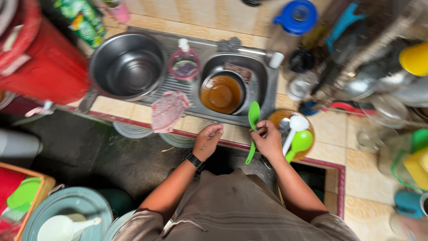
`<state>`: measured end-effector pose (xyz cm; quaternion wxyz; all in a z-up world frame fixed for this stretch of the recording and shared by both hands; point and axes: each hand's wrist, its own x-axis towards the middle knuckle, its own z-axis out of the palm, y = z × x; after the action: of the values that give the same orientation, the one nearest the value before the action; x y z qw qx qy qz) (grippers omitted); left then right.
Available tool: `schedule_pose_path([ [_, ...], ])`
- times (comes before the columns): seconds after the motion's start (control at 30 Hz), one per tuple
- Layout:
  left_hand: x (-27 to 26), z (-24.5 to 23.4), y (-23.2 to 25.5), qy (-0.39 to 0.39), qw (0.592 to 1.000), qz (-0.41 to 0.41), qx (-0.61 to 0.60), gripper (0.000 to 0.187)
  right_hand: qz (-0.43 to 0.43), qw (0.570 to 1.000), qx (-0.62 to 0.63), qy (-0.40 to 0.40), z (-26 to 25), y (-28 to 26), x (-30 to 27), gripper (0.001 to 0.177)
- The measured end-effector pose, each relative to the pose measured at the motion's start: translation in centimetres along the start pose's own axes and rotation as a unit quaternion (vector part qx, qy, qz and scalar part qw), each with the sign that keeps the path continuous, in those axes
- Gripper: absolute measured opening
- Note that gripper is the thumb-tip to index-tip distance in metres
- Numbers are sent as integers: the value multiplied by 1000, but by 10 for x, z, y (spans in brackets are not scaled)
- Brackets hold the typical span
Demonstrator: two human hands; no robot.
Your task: The person washes and dries several kitchen utensils at a sink. They rinse a green ladle, a white ladle, and a metal spoon in a metal bowl, then dry each with a cloth and place them in a hanging container.
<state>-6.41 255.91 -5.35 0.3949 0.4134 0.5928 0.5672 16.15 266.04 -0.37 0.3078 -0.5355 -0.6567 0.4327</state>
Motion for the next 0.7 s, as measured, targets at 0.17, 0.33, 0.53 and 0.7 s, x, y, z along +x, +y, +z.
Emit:
schedule_pose_path([
  [0.17,5,-48,5,35,999,-20,-14,25,-92,993,15,-65,70,-57,5,33],
  [0.33,12,-131,6,64,993,-29,-98,27,-103,987,37,-118,156,-110,27,35],
  [0.53,15,-260,8,144,983,-51,-106,33,-103,977,119,-146,289,-151,88,32],
  [0.7,2,-342,9,198,973,-66,-97,35,-78,987,108,-91,394,-183,150,33],
])
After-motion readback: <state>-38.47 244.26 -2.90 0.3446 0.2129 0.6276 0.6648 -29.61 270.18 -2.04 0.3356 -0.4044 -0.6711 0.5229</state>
